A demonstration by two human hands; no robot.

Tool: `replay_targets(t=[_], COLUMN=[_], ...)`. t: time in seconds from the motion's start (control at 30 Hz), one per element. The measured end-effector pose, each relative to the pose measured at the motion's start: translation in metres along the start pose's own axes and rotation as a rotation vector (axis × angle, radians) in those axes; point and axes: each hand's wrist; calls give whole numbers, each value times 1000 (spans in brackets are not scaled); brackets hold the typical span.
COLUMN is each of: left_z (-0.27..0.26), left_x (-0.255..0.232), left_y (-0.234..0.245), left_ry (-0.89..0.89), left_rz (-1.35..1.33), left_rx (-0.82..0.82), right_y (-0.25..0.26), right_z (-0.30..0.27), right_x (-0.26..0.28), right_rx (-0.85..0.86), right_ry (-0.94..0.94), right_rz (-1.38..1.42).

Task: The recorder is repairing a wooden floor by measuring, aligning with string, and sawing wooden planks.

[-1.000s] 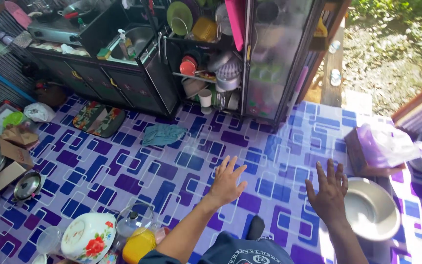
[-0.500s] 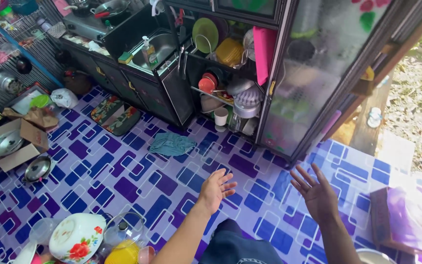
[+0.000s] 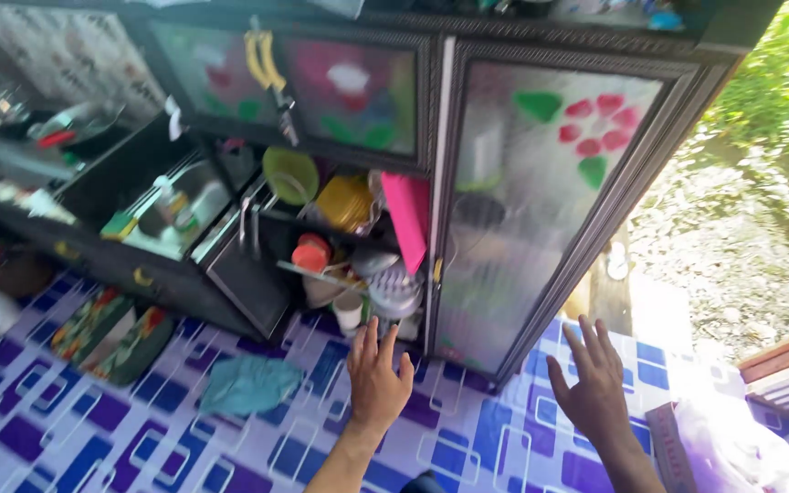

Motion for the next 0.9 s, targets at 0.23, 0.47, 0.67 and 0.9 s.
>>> replay_targets(t=[0.23,0.47,0.67,0.9], left_z=[116,176,198,215], left_x=[-30,-59,-70,-79], left_y=[-32,-65,-84,-102], left_ry=[-238,-326,-266,-192], left_rz=[-60,-126,-127,-95], left_rx=[92,45,16,-25], right_y=[-8,-10,-27,-37], right_z=[56,99,140,164], right_x=[-11,-60,-86,-113], right_rx=[-54,-109,-110,-173], right_ry=[-43,-117,-95,-8], right_rz=[-191,-218,-146,-17])
Point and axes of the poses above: each hand's wrist, its own z-axis towards the middle knuckle, its own y-axis out of the back of the hand, x = y × z, and after that the axes turned 9 degrees about -y, right-handed
